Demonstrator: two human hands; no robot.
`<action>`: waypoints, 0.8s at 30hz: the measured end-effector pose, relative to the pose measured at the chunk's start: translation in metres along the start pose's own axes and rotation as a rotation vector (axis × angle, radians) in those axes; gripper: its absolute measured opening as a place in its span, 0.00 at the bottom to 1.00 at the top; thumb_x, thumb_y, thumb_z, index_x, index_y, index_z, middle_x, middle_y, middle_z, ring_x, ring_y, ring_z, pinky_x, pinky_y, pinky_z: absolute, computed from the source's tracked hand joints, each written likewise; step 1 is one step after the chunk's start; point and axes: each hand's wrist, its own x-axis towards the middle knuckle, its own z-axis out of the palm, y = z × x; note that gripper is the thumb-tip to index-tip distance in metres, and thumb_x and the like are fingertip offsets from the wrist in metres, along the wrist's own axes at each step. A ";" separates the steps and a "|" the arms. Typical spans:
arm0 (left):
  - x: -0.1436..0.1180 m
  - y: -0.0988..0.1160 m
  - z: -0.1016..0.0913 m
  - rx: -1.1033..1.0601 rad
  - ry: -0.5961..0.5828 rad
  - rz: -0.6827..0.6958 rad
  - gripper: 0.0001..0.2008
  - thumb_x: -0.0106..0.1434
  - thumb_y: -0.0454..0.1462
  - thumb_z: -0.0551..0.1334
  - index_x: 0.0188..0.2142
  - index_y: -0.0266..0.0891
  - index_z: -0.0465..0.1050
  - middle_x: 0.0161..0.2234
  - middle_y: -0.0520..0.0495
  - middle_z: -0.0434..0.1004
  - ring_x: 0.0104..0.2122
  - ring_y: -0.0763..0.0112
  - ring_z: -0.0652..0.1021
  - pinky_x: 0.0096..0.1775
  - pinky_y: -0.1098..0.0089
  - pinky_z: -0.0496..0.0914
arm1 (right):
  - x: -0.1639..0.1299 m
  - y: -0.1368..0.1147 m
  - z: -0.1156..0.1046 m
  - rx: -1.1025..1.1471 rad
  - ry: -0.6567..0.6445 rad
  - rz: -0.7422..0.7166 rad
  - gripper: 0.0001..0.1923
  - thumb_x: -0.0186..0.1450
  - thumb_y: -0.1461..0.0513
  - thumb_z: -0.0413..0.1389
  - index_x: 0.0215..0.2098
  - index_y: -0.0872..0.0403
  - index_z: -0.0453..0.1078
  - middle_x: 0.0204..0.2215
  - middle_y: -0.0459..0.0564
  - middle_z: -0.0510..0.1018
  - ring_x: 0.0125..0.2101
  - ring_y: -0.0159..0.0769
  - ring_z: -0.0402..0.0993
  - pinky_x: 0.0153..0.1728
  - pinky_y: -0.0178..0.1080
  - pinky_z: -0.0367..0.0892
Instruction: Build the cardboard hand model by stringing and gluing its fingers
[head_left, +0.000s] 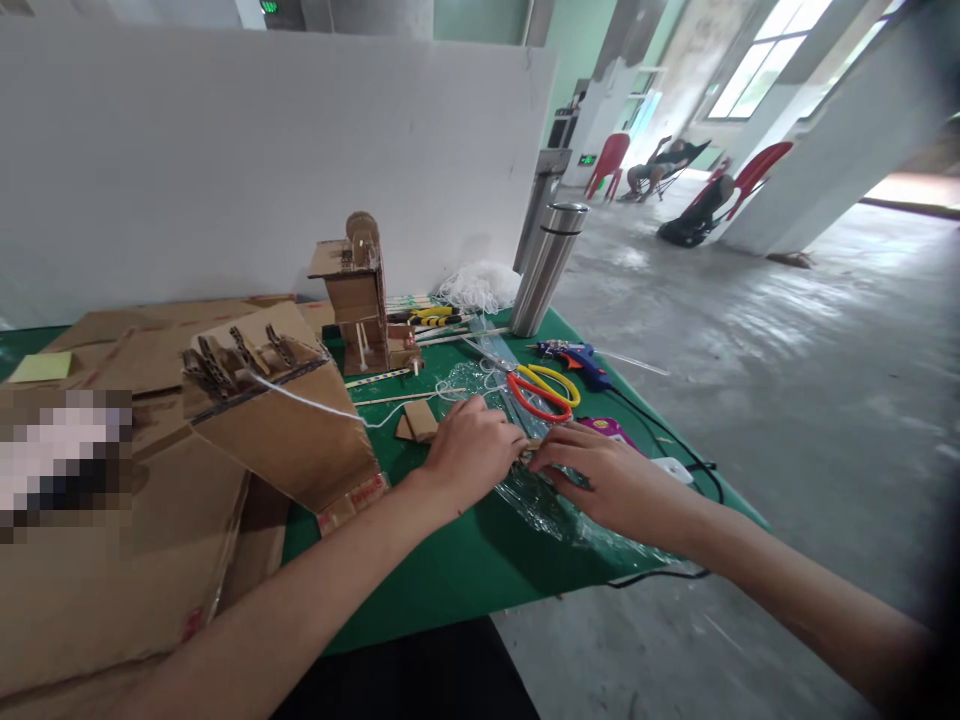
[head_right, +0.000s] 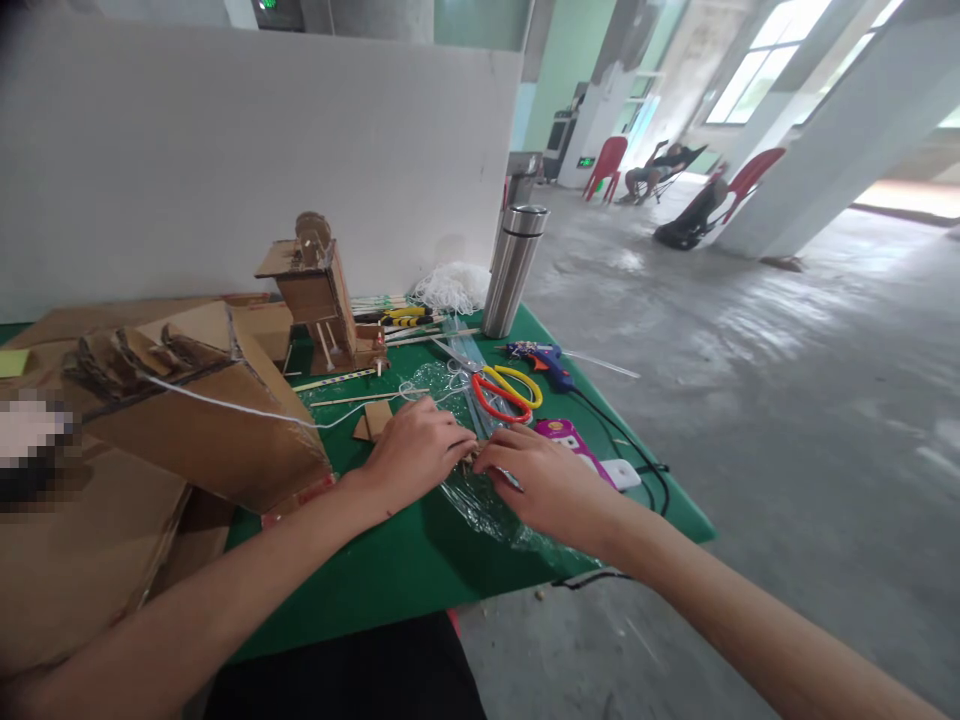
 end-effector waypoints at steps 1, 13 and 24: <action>0.000 0.001 0.000 0.012 -0.005 0.004 0.12 0.69 0.38 0.59 0.33 0.41 0.81 0.32 0.46 0.83 0.39 0.59 0.74 0.41 0.60 0.65 | -0.001 -0.003 -0.001 0.015 -0.029 -0.039 0.13 0.67 0.68 0.50 0.41 0.52 0.75 0.40 0.53 0.78 0.42 0.43 0.75 0.43 0.44 0.70; -0.003 0.004 0.004 0.061 -0.020 -0.032 0.09 0.67 0.35 0.60 0.39 0.43 0.80 0.36 0.47 0.81 0.41 0.57 0.75 0.41 0.59 0.67 | -0.008 -0.028 0.016 0.014 -0.355 -0.129 0.05 0.67 0.67 0.56 0.34 0.54 0.72 0.33 0.49 0.76 0.36 0.39 0.74 0.34 0.38 0.64; -0.032 -0.003 -0.002 0.078 -0.063 0.003 0.13 0.69 0.37 0.55 0.42 0.39 0.79 0.39 0.45 0.81 0.43 0.56 0.75 0.45 0.56 0.68 | -0.005 -0.042 0.020 -0.057 -0.390 -0.103 0.05 0.65 0.69 0.54 0.32 0.56 0.71 0.32 0.50 0.78 0.34 0.38 0.74 0.33 0.38 0.60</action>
